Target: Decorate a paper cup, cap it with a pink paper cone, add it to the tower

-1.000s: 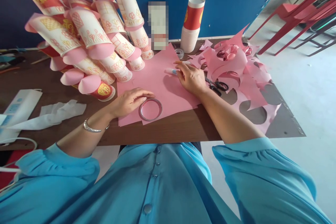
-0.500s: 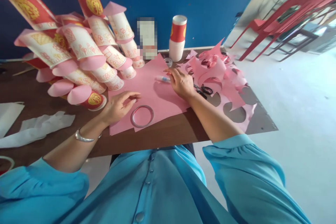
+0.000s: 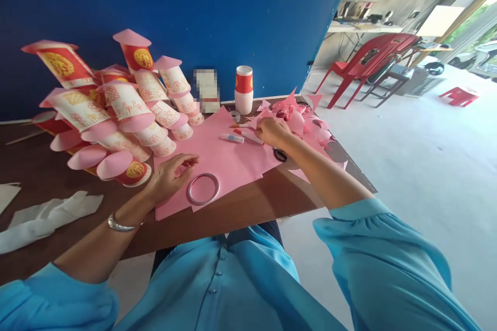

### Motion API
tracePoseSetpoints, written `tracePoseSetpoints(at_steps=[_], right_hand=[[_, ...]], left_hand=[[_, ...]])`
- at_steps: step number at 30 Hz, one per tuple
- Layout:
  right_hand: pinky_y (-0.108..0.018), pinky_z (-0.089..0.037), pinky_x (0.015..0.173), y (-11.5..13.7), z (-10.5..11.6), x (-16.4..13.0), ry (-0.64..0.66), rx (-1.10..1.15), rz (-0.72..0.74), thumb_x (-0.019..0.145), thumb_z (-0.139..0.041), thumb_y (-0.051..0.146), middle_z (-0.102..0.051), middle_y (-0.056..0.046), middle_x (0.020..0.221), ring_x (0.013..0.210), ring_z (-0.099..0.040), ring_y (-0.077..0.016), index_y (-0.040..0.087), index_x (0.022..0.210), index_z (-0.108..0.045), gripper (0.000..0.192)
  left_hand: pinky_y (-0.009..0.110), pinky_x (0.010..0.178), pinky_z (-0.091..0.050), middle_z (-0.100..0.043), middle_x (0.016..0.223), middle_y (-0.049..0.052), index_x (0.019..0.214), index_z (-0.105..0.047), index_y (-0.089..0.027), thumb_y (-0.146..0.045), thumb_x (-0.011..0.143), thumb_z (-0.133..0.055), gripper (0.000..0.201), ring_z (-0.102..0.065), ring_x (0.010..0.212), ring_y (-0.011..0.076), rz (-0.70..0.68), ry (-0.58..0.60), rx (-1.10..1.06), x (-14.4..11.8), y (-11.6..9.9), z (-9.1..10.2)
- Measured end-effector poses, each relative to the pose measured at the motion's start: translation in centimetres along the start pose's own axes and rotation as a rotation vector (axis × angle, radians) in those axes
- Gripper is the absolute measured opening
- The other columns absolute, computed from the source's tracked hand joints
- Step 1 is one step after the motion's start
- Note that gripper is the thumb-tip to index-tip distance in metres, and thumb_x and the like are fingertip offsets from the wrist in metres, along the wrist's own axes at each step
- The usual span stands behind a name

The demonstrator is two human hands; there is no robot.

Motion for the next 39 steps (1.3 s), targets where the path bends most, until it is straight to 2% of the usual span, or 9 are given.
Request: tracePoseSetpoints(at_steps=[7,11,14,17,19,23,26,33,39], right_hand=[[-0.037,-0.057,0.070,1.9,-3.1,-1.8,-0.003,-0.026,-0.028,0.088,-0.070,0.022,-0.080,-0.014,0.105,0.088,-0.075,-0.0295,0.021,0.084,-0.080,0.011],[-0.038,-0.059,0.073,1.8,-2.0,-2.3,-0.087,0.025,-0.056,0.088,-0.065,0.015,-0.079,-0.015,0.108,0.100,-0.075,-0.0319,0.021,0.088,-0.078,0.014],[-0.037,-0.059,0.074,2.3,-0.3,-2.8,-0.158,0.087,-0.051,0.093,-0.061,0.019,-0.080,-0.014,0.106,0.095,-0.076,-0.0293,0.020,0.100,-0.076,0.017],[-0.029,-0.057,0.070,4.5,1.0,-3.6,-0.178,0.255,0.076,0.097,-0.061,0.026,-0.080,-0.005,0.092,0.077,-0.074,-0.0198,0.022,0.108,-0.073,0.017],[-0.027,-0.054,0.066,6.8,1.4,-4.4,-0.153,0.529,0.246,0.097,-0.064,0.029,-0.079,-0.004,0.087,0.069,-0.071,-0.0171,0.021,0.101,-0.073,0.013],[-0.027,-0.051,0.067,10.4,1.4,-5.1,-0.039,0.761,0.417,0.096,-0.067,0.029,-0.075,-0.005,0.080,0.069,-0.067,-0.0164,0.019,0.094,-0.076,0.013],[-0.026,-0.048,0.063,11.3,1.0,-4.5,0.051,0.939,0.357,0.093,-0.073,0.037,-0.073,-0.004,0.079,0.065,-0.062,-0.0142,0.018,0.092,-0.077,0.020],[-0.026,-0.047,0.054,13.0,-0.8,-3.1,0.271,1.697,0.183,0.074,-0.091,0.052,-0.058,0.003,0.067,0.057,-0.052,-0.0097,0.018,0.090,-0.079,0.039],[-0.023,-0.040,0.049,13.4,-3.0,-2.3,0.130,1.873,-0.006,0.072,-0.090,0.058,-0.052,0.005,0.062,0.053,-0.044,-0.0065,0.017,0.080,-0.078,0.044]], left_hand=[[0.032,0.083,-0.064,-0.078,0.105,0.008,0.119,-0.065,-0.019,-0.024,0.100,-0.054,0.023,-0.075,0.089,0.0169,0.016,-0.057,0.006,-0.1,-0.1,0.6],[0.031,0.080,-0.064,-0.077,0.104,0.007,0.119,-0.065,-0.019,-0.025,0.100,-0.056,0.022,-0.073,0.087,0.0164,0.035,-0.084,0.006,-0.1,-0.1,0.9],[0.031,0.079,-0.064,-0.074,0.105,0.007,0.121,-0.064,-0.020,-0.030,0.100,-0.060,0.023,-0.072,0.084,0.0154,0.028,-0.140,0.006,-0.1,-0.2,1.2],[0.033,0.081,-0.065,-0.069,0.119,0.010,0.133,-0.059,-0.020,-0.036,0.098,-0.068,0.039,-0.072,0.090,0.0159,0.003,-0.213,-0.027,-0.2,-0.4,1.5],[0.033,0.081,-0.064,-0.067,0.128,0.013,0.142,-0.054,-0.021,-0.037,0.098,-0.070,0.050,-0.072,0.094,0.0164,-0.020,-0.238,-0.044,-0.2,-0.6,1.6],[0.028,0.077,-0.062,-0.077,0.108,0.007,0.133,-0.063,-0.021,-0.033,0.101,-0.066,0.034,-0.073,0.083,0.0141,-0.153,-0.233,0.013,-0.4,-1.3,1.6],[0.025,0.075,-0.061,-0.079,0.096,0.006,0.117,-0.071,-0.019,-0.028,0.103,-0.063,0.019,-0.075,0.081,0.0142,-0.199,-0.243,0.064,-0.5,-1.4,1.7],[0.024,0.067,-0.059,-0.080,0.084,0.004,0.107,-0.073,-0.017,-0.032,0.103,-0.063,0.019,-0.073,0.067,0.0139,-0.079,-0.202,0.093,-0.3,-0.8,1.4],[0.023,0.067,-0.058,-0.081,0.086,0.005,0.106,-0.072,-0.017,-0.033,0.106,-0.056,0.023,-0.075,0.069,0.0142,-0.054,-0.208,0.137,0.2,-1.0,1.1]])
Point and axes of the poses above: each hand's wrist, its own x-axis towards the middle knuckle, its own z-axis out of the back of the hand, y = z × x, the point moved 5 cm from there along x, towards the middle knuckle
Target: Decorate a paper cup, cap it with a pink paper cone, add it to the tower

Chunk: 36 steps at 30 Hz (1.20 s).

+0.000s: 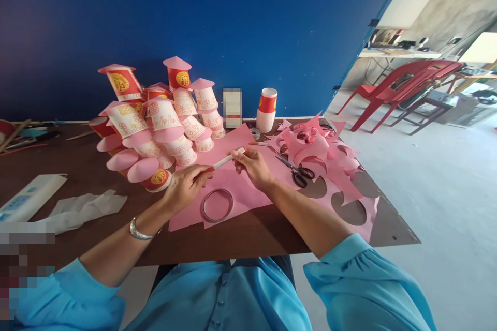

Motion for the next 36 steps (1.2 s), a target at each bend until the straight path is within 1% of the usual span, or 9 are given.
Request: tracePoseSetpoints(at_steps=[11,13,16,20,25,29,32,34,36], right_hand=[[-0.025,-0.043,0.049,-0.4,0.1,0.1,-0.137,-0.001,0.067,0.073,-0.087,0.063,-0.051,0.005,0.061,0.051,-0.044,-0.0078,0.020,0.075,-0.070,0.047],[-0.025,-0.042,0.047,0.4,1.5,0.5,-0.207,-0.010,0.110,0.076,-0.086,0.062,-0.051,0.006,0.061,0.049,-0.044,-0.0079,0.021,0.076,-0.066,0.045],[-0.022,-0.040,0.043,2.2,5.4,1.2,-0.375,0.069,0.211,0.081,-0.084,0.060,-0.045,0.008,0.057,0.046,-0.042,-0.0077,0.023,0.077,-0.060,0.044],[-0.022,-0.041,0.044,2.1,8.3,1.9,-0.396,0.095,0.162,0.076,-0.089,0.055,-0.049,0.008,0.058,0.048,-0.045,-0.0076,0.021,0.081,-0.066,0.041],[-0.024,-0.042,0.047,0.1,6.4,1.3,-0.280,0.014,0.133,0.072,-0.090,0.057,-0.057,0.004,0.060,0.051,-0.050,-0.0093,0.020,0.085,-0.075,0.042],[-0.025,-0.041,0.048,-0.4,5.4,0.6,-0.230,-0.071,0.090,0.075,-0.087,0.058,-0.058,0.003,0.060,0.051,-0.050,-0.0094,0.019,0.088,-0.077,0.042],[-0.026,-0.041,0.049,-0.2,5.5,0.4,-0.233,-0.092,0.077,0.075,-0.088,0.056,-0.058,0.004,0.060,0.051,-0.050,-0.0095,0.019,0.088,-0.077,0.041],[-0.027,-0.042,0.050,-0.1,5.6,0.3,-0.232,-0.123,0.083,0.076,-0.086,0.057,-0.058,0.004,0.061,0.052,-0.050,-0.0101,0.020,0.088,-0.077,0.041],[-0.028,-0.042,0.050,-0.1,5.6,0.3,-0.231,-0.159,0.091,0.077,-0.085,0.059,-0.058,0.003,0.061,0.052,-0.050,-0.0107,0.020,0.088,-0.077,0.041]], left_hand=[[0.022,0.064,-0.056,-0.079,0.080,0.002,0.103,-0.071,-0.017,-0.034,0.108,-0.053,0.025,-0.072,0.062,0.0120,0.054,0.041,-0.045,0.9,0.2,-0.9],[0.025,0.068,-0.057,-0.080,0.085,0.005,0.104,-0.072,-0.016,-0.035,0.107,-0.054,0.026,-0.075,0.072,0.0155,0.007,0.007,0.057,0.6,0.6,-0.6],[0.027,0.071,-0.058,-0.081,0.091,0.008,0.103,-0.073,-0.016,-0.035,0.107,-0.055,0.027,-0.077,0.079,0.0185,-0.027,-0.012,0.175,-0.3,1.4,-0.2],[0.027,0.076,-0.059,-0.080,0.100,0.006,0.108,-0.075,-0.019,-0.029,0.105,-0.059,0.019,-0.077,0.087,0.0179,-0.005,0.086,0.175,-0.5,2.3,-1.1],[0.029,0.071,-0.058,-0.075,0.103,0.010,0.118,-0.075,-0.017,-0.019,0.103,-0.057,0.023,-0.074,0.090,0.0207,0.036,0.175,0.285,0.4,3.7,-2.6],[0.033,0.083,-0.061,-0.073,0.117,0.012,0.128,-0.070,-0.015,-0.008,0.101,-0.052,0.033,-0.073,0.103,0.0224,0.049,0.147,0.320,0.5,4.4,-2.4],[0.031,0.080,-0.061,-0.071,0.119,0.011,0.127,-0.070,-0.017,-0.009,0.102,-0.050,0.033,-0.072,0.103,0.0210,0.015,0.117,0.331,0.3,2.8,-1.2],[0.028,0.071,-0.060,-0.072,0.108,0.010,0.119,-0.074,-0.017,-0.015,0.104,-0.051,0.027,-0.072,0.091,0.0188,-0.055,0.090,0.352,0.0,0.2,-0.4],[0.030,0.075,-0.061,-0.074,0.106,0.010,0.119,-0.073,-0.016,-0.018,0.104,-0.053,0.024,-0.072,0.092,0.0191,-0.179,0.109,0.342,-0.7,-3.1,-0.1]])
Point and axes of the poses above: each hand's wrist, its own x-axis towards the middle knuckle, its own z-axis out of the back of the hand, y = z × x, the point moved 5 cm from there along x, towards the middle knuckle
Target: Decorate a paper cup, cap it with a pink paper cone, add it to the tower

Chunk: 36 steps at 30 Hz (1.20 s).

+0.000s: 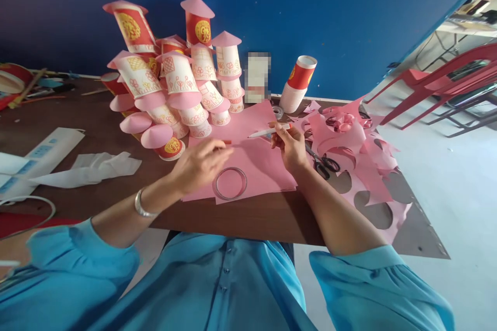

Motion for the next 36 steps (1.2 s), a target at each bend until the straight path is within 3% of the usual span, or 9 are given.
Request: tracePoseSetpoints(at_steps=[3,6,11,17,23,27,29,32,36], right_hand=[[-0.027,-0.043,0.049,-0.1,0.0,0.0,-0.011,-0.022,0.012,0.077,-0.085,0.058,-0.059,0.003,0.061,0.051,-0.050,-0.0109,0.021,0.088,-0.077,0.040],[-0.026,-0.043,0.047,-0.2,0.1,0.1,-0.026,-0.017,0.018,0.077,-0.086,0.055,-0.061,0.002,0.063,0.051,-0.049,-0.0104,0.021,0.087,-0.078,0.036],[-0.024,-0.043,0.046,-0.4,0.5,0.3,-0.020,0.008,0.022,0.078,-0.087,0.053,-0.062,0.002,0.063,0.051,-0.051,-0.0102,0.022,0.085,-0.078,0.033],[-0.027,-0.044,0.046,-0.7,0.5,0.4,0.000,-0.038,-0.010,0.078,-0.086,0.055,-0.067,0.000,0.070,0.051,-0.053,-0.0102,0.020,0.089,-0.078,0.038],[-0.027,-0.043,0.046,-0.2,0.2,0.1,-0.020,-0.027,0.002,0.074,-0.087,0.059,-0.063,0.002,0.065,0.051,-0.051,-0.0108,0.022,0.086,-0.079,0.039],[-0.027,-0.045,0.048,-0.3,0.3,0.0,-0.031,-0.043,-0.015,0.074,-0.087,0.062,-0.059,0.003,0.062,0.051,-0.050,-0.0111,0.022,0.088,-0.079,0.043],[-0.026,-0.045,0.048,-0.3,0.3,0.0,-0.034,-0.032,-0.014,0.073,-0.088,0.061,-0.061,0.002,0.064,0.052,-0.051,-0.0106,0.022,0.087,-0.078,0.043],[-0.026,-0.045,0.047,-0.5,0.2,0.0,-0.023,0.001,-0.011,0.072,-0.090,0.059,-0.068,-0.001,0.075,0.053,-0.052,-0.0095,0.021,0.086,-0.077,0.042],[-0.026,-0.047,0.046,-0.5,0.0,0.0,0.003,0.034,-0.013,0.072,-0.091,0.055,-0.074,-0.003,0.089,0.055,-0.053,-0.0093,0.023,0.088,-0.078,0.038]], left_hand=[[0.040,0.103,-0.059,-0.073,0.130,0.019,0.126,-0.070,-0.005,-0.018,0.103,-0.056,0.029,-0.070,0.121,0.0278,-0.287,0.023,-0.052,-0.9,-5.1,0.6],[0.044,0.114,-0.054,-0.070,0.138,0.020,0.129,-0.069,-0.003,-0.009,0.102,-0.049,0.034,-0.067,0.131,0.0290,-0.416,0.162,-0.098,-1.7,-7.0,-0.6],[0.039,0.110,-0.057,-0.073,0.136,0.012,0.132,-0.070,-0.013,-0.007,0.103,-0.045,0.039,-0.070,0.127,0.0223,-0.275,0.338,-0.294,-1.3,-2.6,-1.5],[0.039,0.096,-0.064,-0.079,0.123,0.008,0.121,-0.075,-0.019,-0.019,0.106,-0.053,0.026,-0.074,0.112,0.0214,-0.039,0.252,-0.373,-0.3,1.1,0.8],[0.030,0.087,-0.063,-0.073,0.123,0.009,0.122,-0.071,-0.019,-0.015,0.105,-0.050,0.028,-0.074,0.106,0.0198,-0.164,0.374,-0.310,-0.7,-1.6,1.2],[0.030,0.080,-0.062,-0.071,0.109,0.009,0.134,-0.065,-0.018,-0.003,0.102,-0.041,0.042,-0.074,0.090,0.0182,-0.086,0.389,-0.064,-1.5,-3.6,2.2],[0.040,0.098,-0.060,-0.071,0.126,0.015,0.142,-0.058,-0.014,-0.011,0.103,-0.048,0.041,-0.072,0.112,0.0261,-0.067,0.329,-0.002,-2.5,-5.4,2.7],[0.044,0.121,-0.043,-0.053,0.159,0.020,0.152,-0.048,-0.003,-0.029,0.106,-0.052,0.053,-0.051,0.147,0.0319,-0.169,0.329,0.009,-4.6,-8.7,2.1],[0.044,0.126,-0.037,-0.046,0.165,0.017,0.156,-0.043,-0.004,-0.043,0.109,-0.043,0.061,-0.043,0.154,0.0298,-0.135,0.351,-0.006,-6.5,-9.9,0.1]])
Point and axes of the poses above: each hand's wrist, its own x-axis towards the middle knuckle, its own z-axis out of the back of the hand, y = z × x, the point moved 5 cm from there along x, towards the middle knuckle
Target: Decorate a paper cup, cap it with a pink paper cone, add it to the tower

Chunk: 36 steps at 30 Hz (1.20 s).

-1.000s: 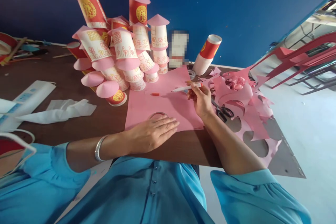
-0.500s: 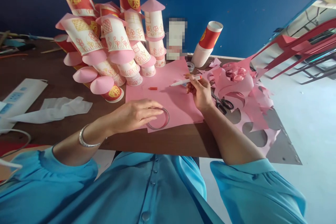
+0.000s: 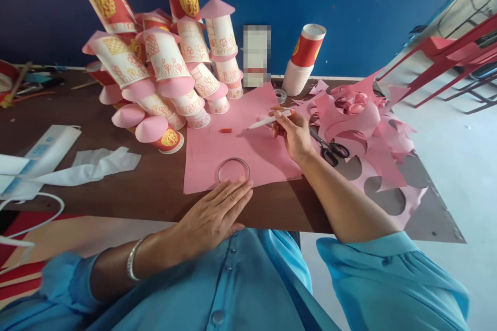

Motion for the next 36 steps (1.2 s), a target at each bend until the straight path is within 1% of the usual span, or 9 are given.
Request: tracePoseSetpoints(at_steps=[5,9,16,20,22,26,29,33,36], right_hand=[[-0.025,-0.048,0.046,-0.1,0.0,0.0,0.008,0.010,-0.008,0.073,-0.092,0.053,-0.075,-0.001,0.090,0.054,-0.055,-0.0082,0.023,0.090,-0.077,0.037],[-0.027,-0.047,0.046,-0.3,0.2,0.0,0.006,-0.042,-0.008,0.075,-0.089,0.055,-0.075,-0.003,0.093,0.054,-0.054,-0.0088,0.023,0.091,-0.077,0.038],[-0.027,-0.044,0.045,-0.1,0.0,-0.1,0.006,-0.041,-0.013,0.075,-0.090,0.051,-0.072,-0.001,0.084,0.053,-0.053,-0.0095,0.023,0.090,-0.078,0.035],[-0.027,-0.042,0.043,0.9,-1.3,-0.7,0.026,-0.064,-0.035,0.072,-0.091,0.053,-0.072,-0.001,0.080,0.054,-0.054,-0.0112,0.024,0.089,-0.076,0.037],[-0.026,-0.042,0.044,1.4,-2.8,-1.3,0.106,-0.095,-0.052,0.073,-0.091,0.053,-0.069,0.000,0.073,0.054,-0.055,-0.0121,0.024,0.087,-0.076,0.036],[-0.027,-0.042,0.048,2.0,-7.2,-2.5,0.428,-0.246,-0.088,0.086,-0.081,0.054,-0.061,0.000,0.063,0.055,-0.054,-0.0125,0.020,0.082,-0.075,0.036],[-0.025,-0.040,0.050,1.8,-10.1,-2.7,0.612,-0.359,-0.127,0.089,-0.078,0.054,-0.057,0.003,0.060,0.054,-0.050,-0.0099,0.018,0.081,-0.071,0.038],[-0.023,-0.036,0.052,1.3,-12.5,-2.0,0.801,-0.441,-0.178,0.090,-0.077,0.050,-0.052,0.006,0.058,0.054,-0.045,-0.0074,0.016,0.079,-0.067,0.037],[-0.023,-0.036,0.052,0.8,-13.6,-1.5,0.879,-0.470,-0.202,0.089,-0.076,0.051,-0.052,0.007,0.059,0.054,-0.044,-0.0071,0.016,0.076,-0.064,0.039]], left_hand=[[0.046,0.129,-0.033,-0.042,0.167,0.019,0.161,-0.034,-0.003,-0.066,0.103,-0.042,0.086,-0.035,0.159,0.0304,0.043,-0.011,-0.064,0.4,1.5,-1.4],[0.048,0.128,-0.034,-0.043,0.165,0.023,0.162,-0.032,-0.002,-0.081,0.093,-0.040,0.105,-0.037,0.158,0.0328,0.034,-0.029,-0.113,0.6,2.0,-2.3],[0.049,0.125,-0.036,-0.045,0.164,0.023,0.157,-0.041,-0.002,-0.080,0.095,-0.038,0.099,-0.044,0.153,0.0350,0.073,-0.049,-0.104,0.5,1.7,-3.6],[0.048,0.126,-0.034,-0.045,0.164,0.023,0.158,-0.040,-0.004,-0.079,0.095,-0.043,0.098,-0.044,0.153,0.0341,0.094,-0.069,-0.126,0.4,1.6,-3.7],[0.048,0.127,-0.033,-0.045,0.164,0.022,0.158,-0.040,-0.004,-0.077,0.096,-0.044,0.096,-0.044,0.153,0.0334,0.096,-0.080,-0.132,0.4,1.6,-3.8],[0.047,0.128,-0.031,-0.045,0.164,0.022,0.158,-0.039,-0.003,-0.075,0.097,-0.046,0.095,-0.041,0.155,0.0327,0.105,-0.076,-0.146,0.4,1.6,-3.8],[0.046,0.128,-0.031,-0.045,0.164,0.021,0.158,-0.039,-0.003,-0.074,0.098,-0.044,0.093,-0.042,0.155,0.0321,0.103,-0.072,-0.143,0.4,1.6,-3.7],[0.047,0.128,-0.030,-0.046,0.164,0.020,0.158,-0.038,-0.003,-0.072,0.100,-0.042,0.090,-0.042,0.155,0.0312,0.117,-0.058,-0.134,0.5,1.7,-3.6],[0.049,0.128,-0.030,-0.045,0.165,0.020,0.159,-0.037,-0.003,-0.070,0.101,-0.042,0.088,-0.042,0.155,0.0310,0.119,-0.045,-0.135,0.5,1.6,-3.5]])
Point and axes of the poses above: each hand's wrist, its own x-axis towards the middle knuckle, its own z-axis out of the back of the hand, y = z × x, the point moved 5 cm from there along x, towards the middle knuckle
